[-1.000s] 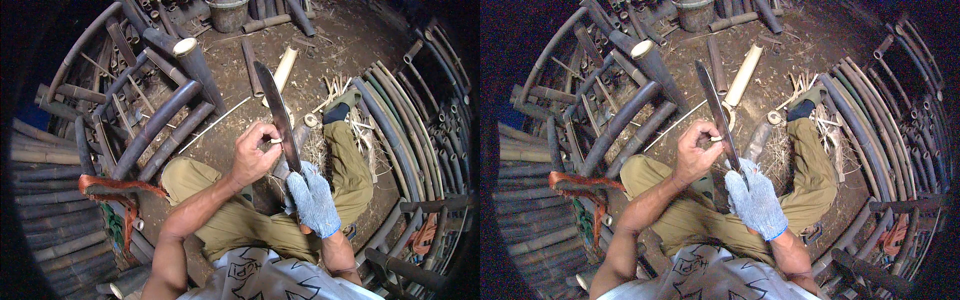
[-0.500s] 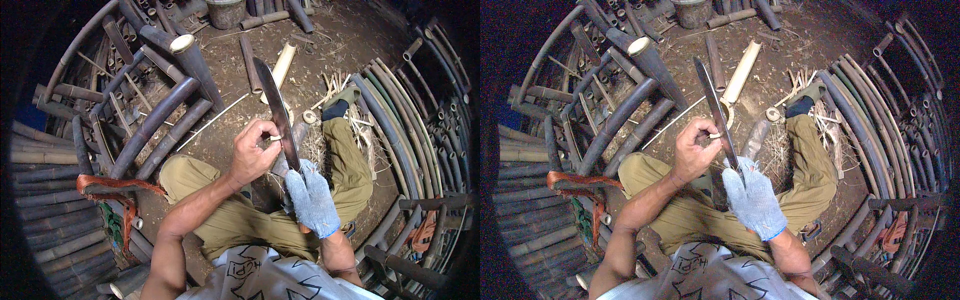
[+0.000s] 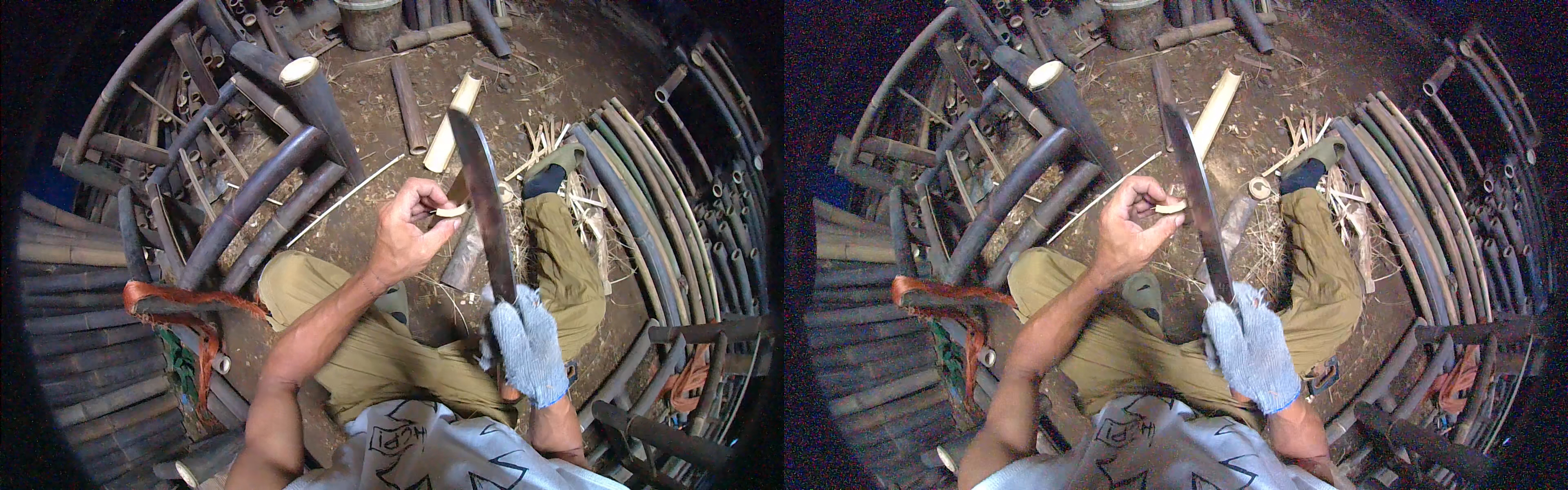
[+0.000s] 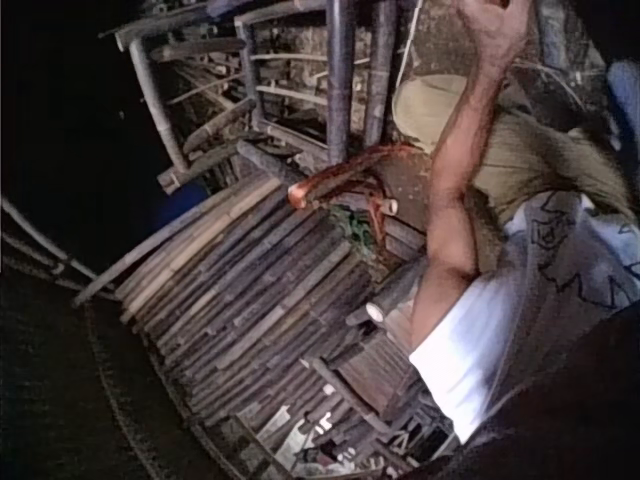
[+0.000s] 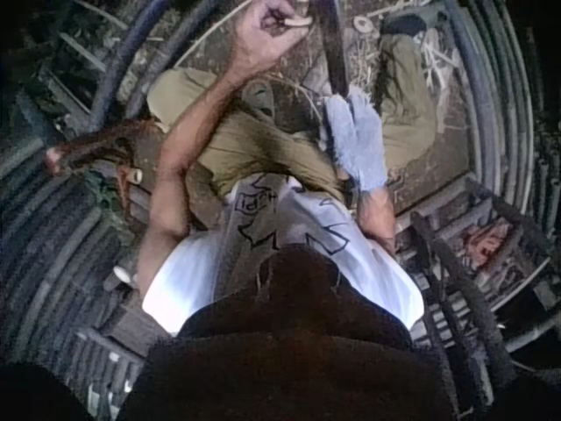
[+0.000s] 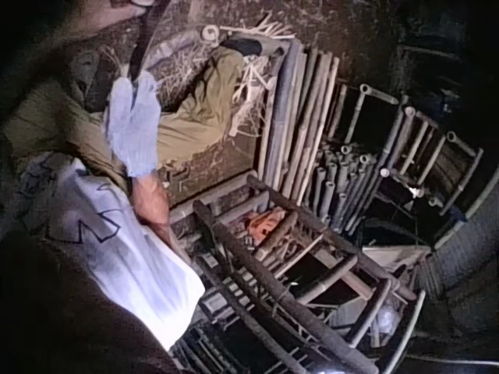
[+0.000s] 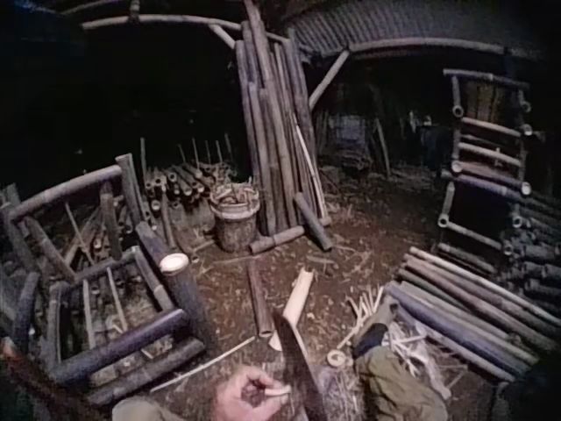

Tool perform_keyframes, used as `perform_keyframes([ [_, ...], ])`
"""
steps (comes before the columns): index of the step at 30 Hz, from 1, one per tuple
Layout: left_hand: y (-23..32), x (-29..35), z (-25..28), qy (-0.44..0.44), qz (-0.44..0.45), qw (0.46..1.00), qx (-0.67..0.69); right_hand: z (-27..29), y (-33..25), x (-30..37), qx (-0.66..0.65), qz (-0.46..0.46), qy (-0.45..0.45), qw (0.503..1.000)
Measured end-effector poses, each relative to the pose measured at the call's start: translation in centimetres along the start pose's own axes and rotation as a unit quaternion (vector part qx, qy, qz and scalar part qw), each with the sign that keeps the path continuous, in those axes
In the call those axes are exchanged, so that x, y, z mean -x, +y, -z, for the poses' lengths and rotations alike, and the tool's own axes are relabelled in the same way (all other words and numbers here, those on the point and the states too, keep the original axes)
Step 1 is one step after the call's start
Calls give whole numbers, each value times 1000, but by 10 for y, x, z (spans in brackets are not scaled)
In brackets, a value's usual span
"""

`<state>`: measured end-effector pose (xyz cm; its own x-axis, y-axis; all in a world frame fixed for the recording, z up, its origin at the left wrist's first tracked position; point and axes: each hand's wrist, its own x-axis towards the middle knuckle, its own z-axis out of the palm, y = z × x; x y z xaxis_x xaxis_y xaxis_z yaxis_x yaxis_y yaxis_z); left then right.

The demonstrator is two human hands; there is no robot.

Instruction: The person uses a saw and a machete to cut and split bamboo poles, then fits a split bamboo piece into the frame of a bamboo structure.

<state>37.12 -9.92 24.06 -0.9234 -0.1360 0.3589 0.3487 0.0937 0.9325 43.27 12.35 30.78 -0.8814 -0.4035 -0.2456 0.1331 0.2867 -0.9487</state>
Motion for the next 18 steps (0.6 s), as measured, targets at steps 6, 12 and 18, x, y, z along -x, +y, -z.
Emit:
perform_keyframes([
  [6, -1, 4, -2, -27, -63, 997, -42, 0, -14, -30, 4, -13, 1, 1000],
  [12, 10, 1, 0, -52, -113, 986, -109, 2, -14, -35, 61, 46, -26, 997],
  [18, 13, 3, 1, -48, -112, 985, -123, 1, -12, -36, 63, 45, -28, 997],
])
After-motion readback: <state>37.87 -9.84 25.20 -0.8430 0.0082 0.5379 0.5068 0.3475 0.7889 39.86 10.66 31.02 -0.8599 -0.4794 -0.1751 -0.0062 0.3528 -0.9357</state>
